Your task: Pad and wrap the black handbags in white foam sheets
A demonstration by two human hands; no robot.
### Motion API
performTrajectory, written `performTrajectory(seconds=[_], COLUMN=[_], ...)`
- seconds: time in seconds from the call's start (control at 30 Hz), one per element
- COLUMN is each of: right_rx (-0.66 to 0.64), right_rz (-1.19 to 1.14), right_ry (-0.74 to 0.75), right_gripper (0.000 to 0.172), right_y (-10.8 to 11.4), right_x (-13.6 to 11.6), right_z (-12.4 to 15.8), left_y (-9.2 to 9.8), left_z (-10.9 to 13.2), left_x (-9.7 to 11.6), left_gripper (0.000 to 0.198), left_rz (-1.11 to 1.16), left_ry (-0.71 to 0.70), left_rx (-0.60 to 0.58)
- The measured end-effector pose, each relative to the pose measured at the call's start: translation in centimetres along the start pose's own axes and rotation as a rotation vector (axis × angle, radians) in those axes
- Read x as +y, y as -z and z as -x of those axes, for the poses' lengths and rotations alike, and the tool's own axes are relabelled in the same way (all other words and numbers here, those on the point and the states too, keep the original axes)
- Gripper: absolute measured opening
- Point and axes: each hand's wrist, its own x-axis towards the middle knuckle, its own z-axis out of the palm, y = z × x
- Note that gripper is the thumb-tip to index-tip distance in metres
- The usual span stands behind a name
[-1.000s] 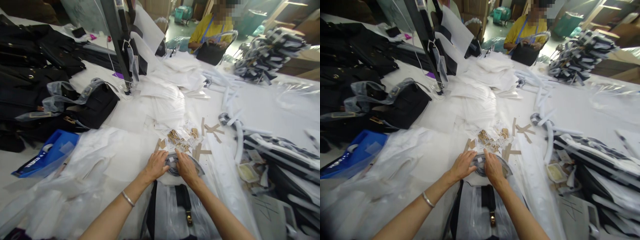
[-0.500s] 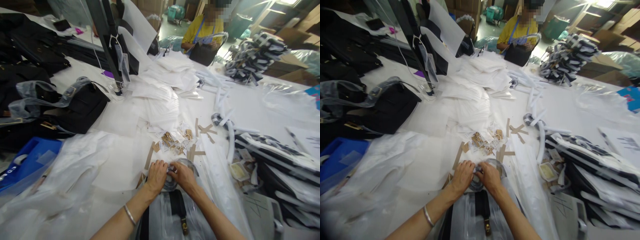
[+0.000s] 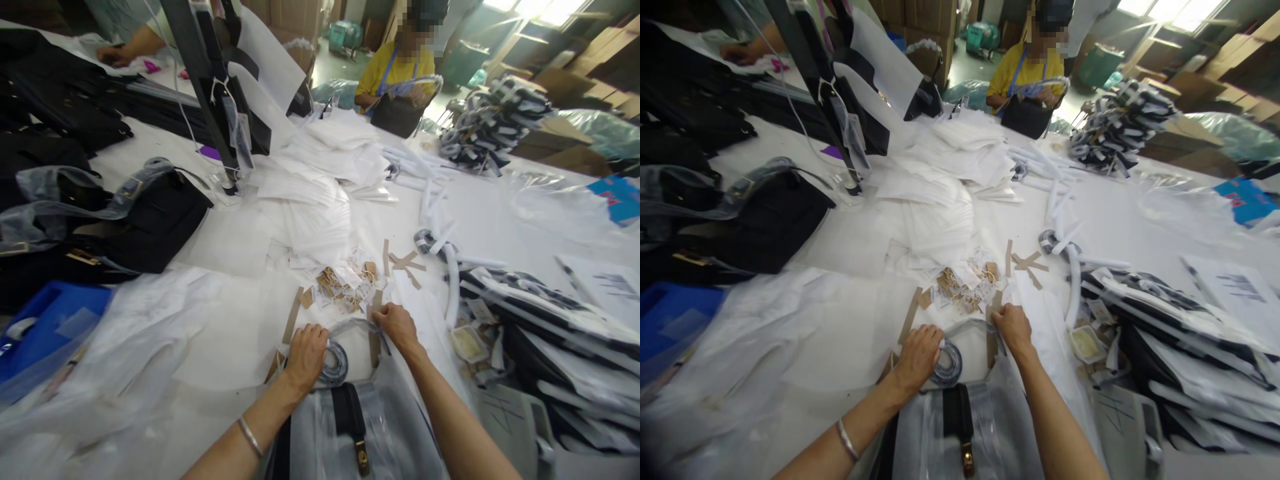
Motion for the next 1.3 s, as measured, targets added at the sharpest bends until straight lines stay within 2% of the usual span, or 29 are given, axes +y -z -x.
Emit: performTrajectory(seconds=[0.2,0.33,0.4,0.47,0.53,0.6,0.7,0.83,0.93,1.0,1.13,1.3], right_rx=[0.018,0.032,0.071,0.113,0.101,0.016,-0.203,-0.517,-0.587,-0.596,-0.632,-0.544], right_rz=[0.088,0.055,-0.135,-0.475,-0.831,-1.092,-1.262,-1.121,-1.008,-1.013,-1.008,-0.949], right_ry=[0.08,0.103,0.082,0.087,0.13,0.171,0.186,0.042,-0.036,-0.072,-0.136,-0.196], right_gripper=[0.017,0.014,0.016,0.024,0.031,0.037,0.038,0.035,0.035,0.034,0.023,0.018], right_y=[0.6,1.4,2.3,3.2,4.0,4.2,2.6,-2.3,-4.9,-5.3,-4.5,-4.6], right_x=[-1.5,-2.0,-1.8,-1.7,-1.9,-2.4,-3.0,-2.9,-3.0,-3.5,-5.0,-6.2], right_z=[-0.2,-0.1,0.3,1.2,2.8,5.0,8.6,12.6,14.0,14.2,13.5,13.2], left_y=[0.0,-0.1,-0.2,-0.4,-0.6,-0.7,-0.8,-0.1,1.0,1.7,2.3,2.4], left_z=[0.2,0.2,0.2,0.1,0.1,0.0,-0.3,-0.7,-0.6,-0.4,0.0,0.1], left_x=[0.2,0.2,0.1,0.0,-0.2,-0.4,-0.8,-1.4,-1.4,-1.2,-0.9,-1.2], left_gripper=[0.012,0.013,0.014,0.015,0.015,0.015,0.014,0.013,0.013,0.014,0.014,0.015], left_rz=[0.003,0.008,0.022,0.037,0.045,0.047,0.057,0.087,0.09,0.068,-0.004,-0.048], left_ry=[0.012,0.027,0.026,0.027,0.031,0.027,0.012,0.06,0.086,0.041,-0.027,-0.065], left_rx=[0.019,0.013,0.011,0.022,0.036,0.041,0.039,0.095,0.124,0.106,0.091,0.122])
